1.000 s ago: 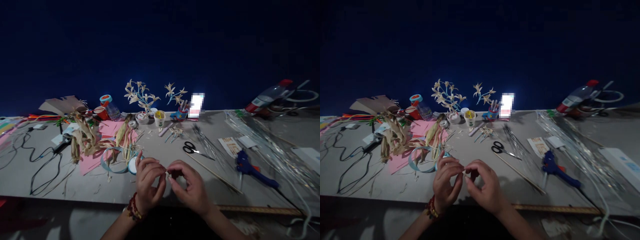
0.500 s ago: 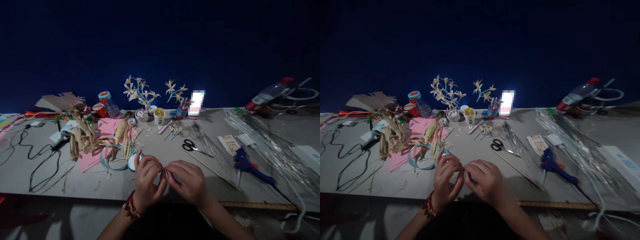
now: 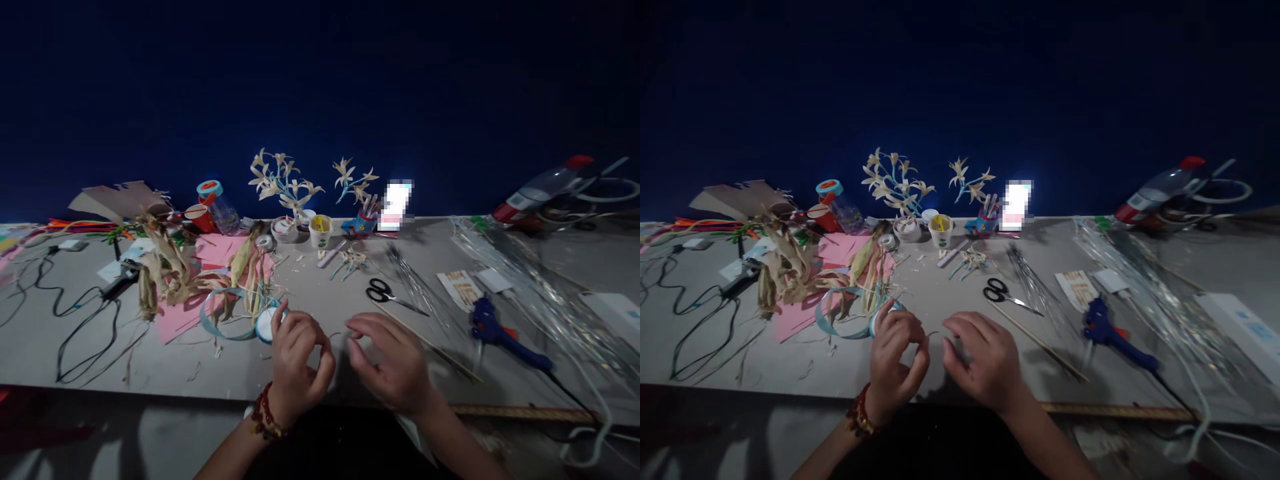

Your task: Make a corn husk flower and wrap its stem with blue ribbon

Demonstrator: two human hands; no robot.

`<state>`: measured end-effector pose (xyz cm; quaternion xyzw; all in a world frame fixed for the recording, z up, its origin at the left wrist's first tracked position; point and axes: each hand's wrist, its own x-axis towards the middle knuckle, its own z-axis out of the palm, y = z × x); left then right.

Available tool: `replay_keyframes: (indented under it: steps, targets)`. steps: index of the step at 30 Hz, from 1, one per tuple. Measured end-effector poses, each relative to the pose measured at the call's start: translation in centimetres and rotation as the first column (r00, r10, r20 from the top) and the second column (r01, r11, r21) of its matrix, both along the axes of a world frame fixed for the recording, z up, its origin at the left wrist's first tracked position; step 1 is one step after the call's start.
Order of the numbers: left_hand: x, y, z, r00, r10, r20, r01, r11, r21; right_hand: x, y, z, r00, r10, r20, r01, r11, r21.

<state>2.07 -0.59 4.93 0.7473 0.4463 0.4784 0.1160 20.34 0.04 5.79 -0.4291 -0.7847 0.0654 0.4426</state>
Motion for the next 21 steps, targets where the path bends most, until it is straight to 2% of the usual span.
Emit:
replay_keyframes:
  steps: [4, 8, 12, 14, 16, 18, 21]
  targets:
    - [0.0, 0.1, -0.2, 1.000, 0.011, -0.008, -0.011, 1.000, 0.011, -1.2, 0.1, -0.3, 0.999, 0.045, 0.030, -0.043, 0.998, -0.042]
    - [-0.1, 0.1, -0.5, 1.000, 0.012, -0.006, -0.012, 1.000, 0.002, -1.6, 0.3, -0.7, 0.996, 0.053, 0.067, -0.053, 0.999, 0.002]
    - [-0.6, 0.5, -1.1, 0.999, 0.036, -0.002, -0.036, 0.999, 0.009, -0.8, 1.5, -1.5, 0.997, -0.053, 0.056, 0.051, 0.997, 0.051]
    - [-1.1, 0.8, -1.7, 0.998, 0.062, -0.004, -0.062, 0.998, 0.010, -0.3, 3.0, -2.3, 0.990, -0.138, 0.022, 0.137, 0.990, 0.012]
    - [-1.4, 1.1, -2.3, 0.997, 0.074, -0.019, -0.074, 0.997, 0.003, -0.1, 5.3, -3.3, 0.982, -0.184, 0.047, 0.188, 0.978, -0.092]
    - [-1.4, 1.3, -2.9, 0.996, 0.076, -0.037, -0.076, 0.997, -0.010, -0.2, 8.2, -4.3, 0.974, -0.184, 0.131, 0.205, 0.963, -0.174]
    - [-1.0, 1.5, -3.7, 0.995, 0.096, -0.039, -0.096, 0.995, -0.014, -1.3, 12.8, -5.6, 0.964, -0.170, 0.207, 0.212, 0.956, -0.203]
